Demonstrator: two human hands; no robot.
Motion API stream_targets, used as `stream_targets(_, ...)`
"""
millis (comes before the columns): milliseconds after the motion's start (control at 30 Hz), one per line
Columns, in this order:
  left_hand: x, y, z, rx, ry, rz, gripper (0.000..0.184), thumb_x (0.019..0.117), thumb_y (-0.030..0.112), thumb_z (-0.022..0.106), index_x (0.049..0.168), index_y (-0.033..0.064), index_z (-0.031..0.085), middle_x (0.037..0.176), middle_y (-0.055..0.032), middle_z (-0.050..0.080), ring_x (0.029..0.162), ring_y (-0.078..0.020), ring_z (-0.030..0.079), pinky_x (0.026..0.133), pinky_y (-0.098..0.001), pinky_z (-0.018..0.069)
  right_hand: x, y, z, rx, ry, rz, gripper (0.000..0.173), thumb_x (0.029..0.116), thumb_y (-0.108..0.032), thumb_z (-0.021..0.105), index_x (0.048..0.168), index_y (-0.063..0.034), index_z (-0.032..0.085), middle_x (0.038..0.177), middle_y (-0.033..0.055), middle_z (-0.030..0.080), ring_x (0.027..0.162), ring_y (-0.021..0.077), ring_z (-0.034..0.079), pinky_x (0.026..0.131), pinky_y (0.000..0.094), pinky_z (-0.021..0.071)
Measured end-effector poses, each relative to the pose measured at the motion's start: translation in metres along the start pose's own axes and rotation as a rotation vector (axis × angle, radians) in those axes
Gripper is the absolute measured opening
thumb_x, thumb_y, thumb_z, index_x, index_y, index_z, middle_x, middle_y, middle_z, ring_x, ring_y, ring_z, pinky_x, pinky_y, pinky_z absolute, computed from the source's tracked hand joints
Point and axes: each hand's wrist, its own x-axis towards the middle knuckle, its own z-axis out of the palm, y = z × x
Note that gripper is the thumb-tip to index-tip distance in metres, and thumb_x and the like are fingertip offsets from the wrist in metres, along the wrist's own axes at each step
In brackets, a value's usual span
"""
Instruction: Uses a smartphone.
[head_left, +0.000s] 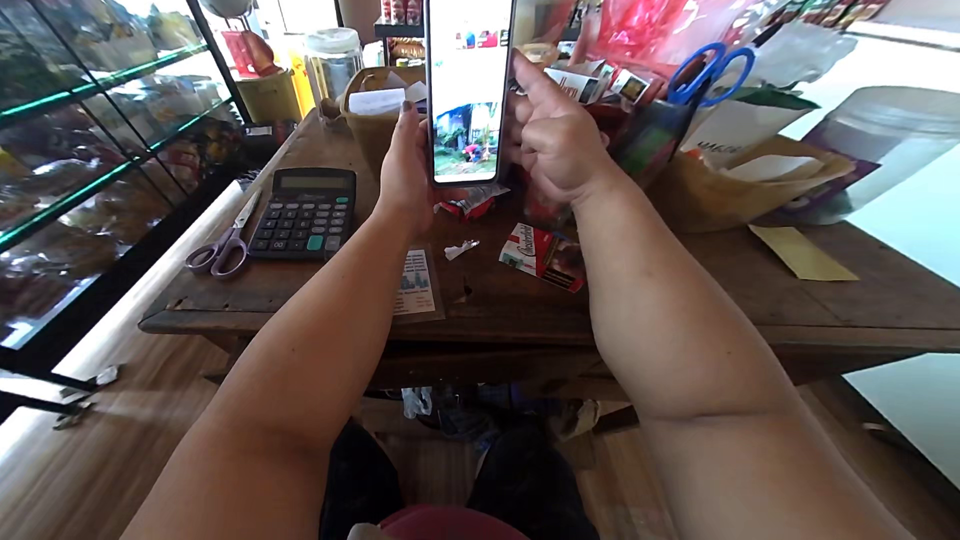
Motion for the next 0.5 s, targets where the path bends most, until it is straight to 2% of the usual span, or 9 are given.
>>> stream_targets(500,-0.0002,0.0008,0.0004,-0.013,0.011,-0.009,0.073,0.1065,0.057,0.001,0.136,0.0152,0.054,0.119,-0.0086,0.068,0.097,-0.0227,0.07,0.065,-0.0385,0.0599,-0.0004,-0.0009,0.0003,0.004,-0.002,0.0,0.087,0.0852,0.006,0.037,0.165,-0.0074,0.006,0.149,0.013,0.054,0.129,0.0218,0.061,0.104,0.0403,0.0545)
